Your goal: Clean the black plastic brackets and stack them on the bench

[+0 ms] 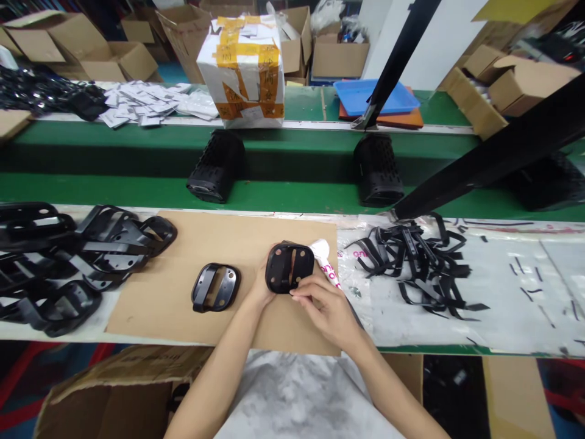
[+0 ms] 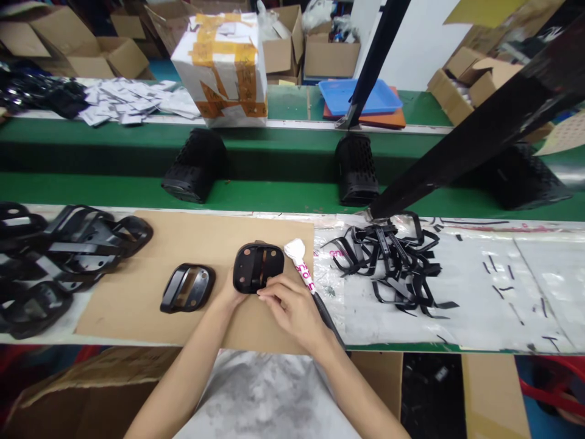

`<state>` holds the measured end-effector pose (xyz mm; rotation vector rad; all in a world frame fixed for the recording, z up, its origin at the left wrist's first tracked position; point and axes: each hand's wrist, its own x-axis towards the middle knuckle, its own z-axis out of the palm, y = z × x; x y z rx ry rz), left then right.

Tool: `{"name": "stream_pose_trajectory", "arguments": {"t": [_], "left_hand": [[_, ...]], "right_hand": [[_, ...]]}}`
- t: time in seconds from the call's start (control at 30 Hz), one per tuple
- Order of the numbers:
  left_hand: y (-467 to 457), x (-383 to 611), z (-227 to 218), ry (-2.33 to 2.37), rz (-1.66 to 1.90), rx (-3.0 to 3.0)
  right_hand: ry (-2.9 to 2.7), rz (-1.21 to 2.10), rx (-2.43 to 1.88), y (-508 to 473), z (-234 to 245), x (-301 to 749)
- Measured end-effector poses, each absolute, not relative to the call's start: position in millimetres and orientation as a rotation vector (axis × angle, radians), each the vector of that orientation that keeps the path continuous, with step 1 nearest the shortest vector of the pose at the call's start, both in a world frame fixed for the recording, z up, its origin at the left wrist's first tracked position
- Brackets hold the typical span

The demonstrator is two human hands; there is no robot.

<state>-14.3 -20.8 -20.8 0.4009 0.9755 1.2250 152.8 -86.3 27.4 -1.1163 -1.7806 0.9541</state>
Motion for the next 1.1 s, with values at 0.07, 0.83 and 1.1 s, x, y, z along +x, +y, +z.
{"name": "stream_pose_trajectory", "arguments": {"t": [0.07,0.83,1.1], "left_hand": [[-20.8,-14.8,-20.4,0.976,1.229,0.365],[-19.2,-14.1,-8.0,0.853,1.016,0.563],[-15.7,-8.4,-5.1,0.884,1.053,0.501]], "right_hand": [[-1.783,0.958,-1.107,-86.2,26.3,151.6],[-1.839,1.147,-1.261,-82.8,21.8,165.1],[-1.656,1.172,-1.305,-88.3,18.3,171.6]]}}
